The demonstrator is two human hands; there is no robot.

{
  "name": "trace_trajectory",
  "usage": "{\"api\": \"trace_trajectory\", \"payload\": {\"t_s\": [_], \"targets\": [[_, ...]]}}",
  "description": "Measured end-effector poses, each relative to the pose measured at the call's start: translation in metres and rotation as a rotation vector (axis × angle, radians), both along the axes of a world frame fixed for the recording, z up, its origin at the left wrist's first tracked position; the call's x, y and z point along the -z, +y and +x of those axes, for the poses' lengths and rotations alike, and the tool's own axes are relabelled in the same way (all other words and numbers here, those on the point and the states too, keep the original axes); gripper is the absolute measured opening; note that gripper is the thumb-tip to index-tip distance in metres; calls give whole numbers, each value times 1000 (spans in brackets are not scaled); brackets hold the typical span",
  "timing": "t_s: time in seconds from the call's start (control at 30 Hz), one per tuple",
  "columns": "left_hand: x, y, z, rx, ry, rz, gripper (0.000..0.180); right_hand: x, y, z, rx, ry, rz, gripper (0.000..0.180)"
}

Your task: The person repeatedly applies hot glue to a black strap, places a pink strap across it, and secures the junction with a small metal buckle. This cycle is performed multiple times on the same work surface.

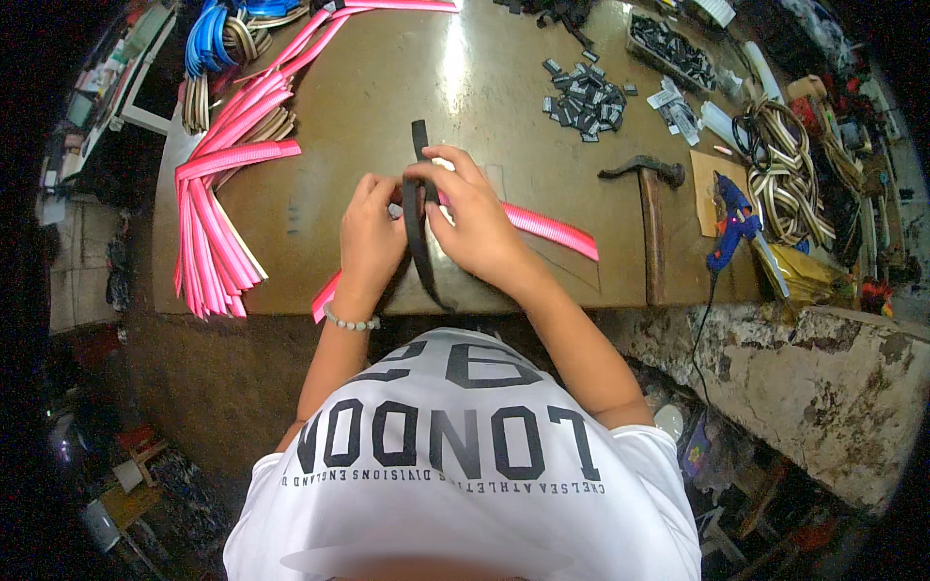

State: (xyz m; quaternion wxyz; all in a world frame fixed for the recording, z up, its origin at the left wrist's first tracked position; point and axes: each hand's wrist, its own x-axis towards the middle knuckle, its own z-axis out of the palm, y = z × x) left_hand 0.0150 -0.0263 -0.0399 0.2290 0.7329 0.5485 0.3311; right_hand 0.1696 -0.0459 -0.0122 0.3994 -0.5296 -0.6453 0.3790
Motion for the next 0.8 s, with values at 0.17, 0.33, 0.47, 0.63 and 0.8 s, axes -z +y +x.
{"api": "trace_trajectory", "payload": {"t_s": [0.17,0.33,0.47,0.63,0.8], "targets": [[7,2,0,29,86,70,14,36,23,-7,66,-176,185,28],[9,3,4,42,-76,52,13,39,2,-4,104,-366,308,23],[8,-3,6,87,-7,110,16,30,-12,2,37,-460,329,27],[9,-5,7,86,54,101,19,26,-27,7,-3,-564,370,24],[8,-4,8,65,49,84,20,20,-47,3,-70,-651,345,22]]}}
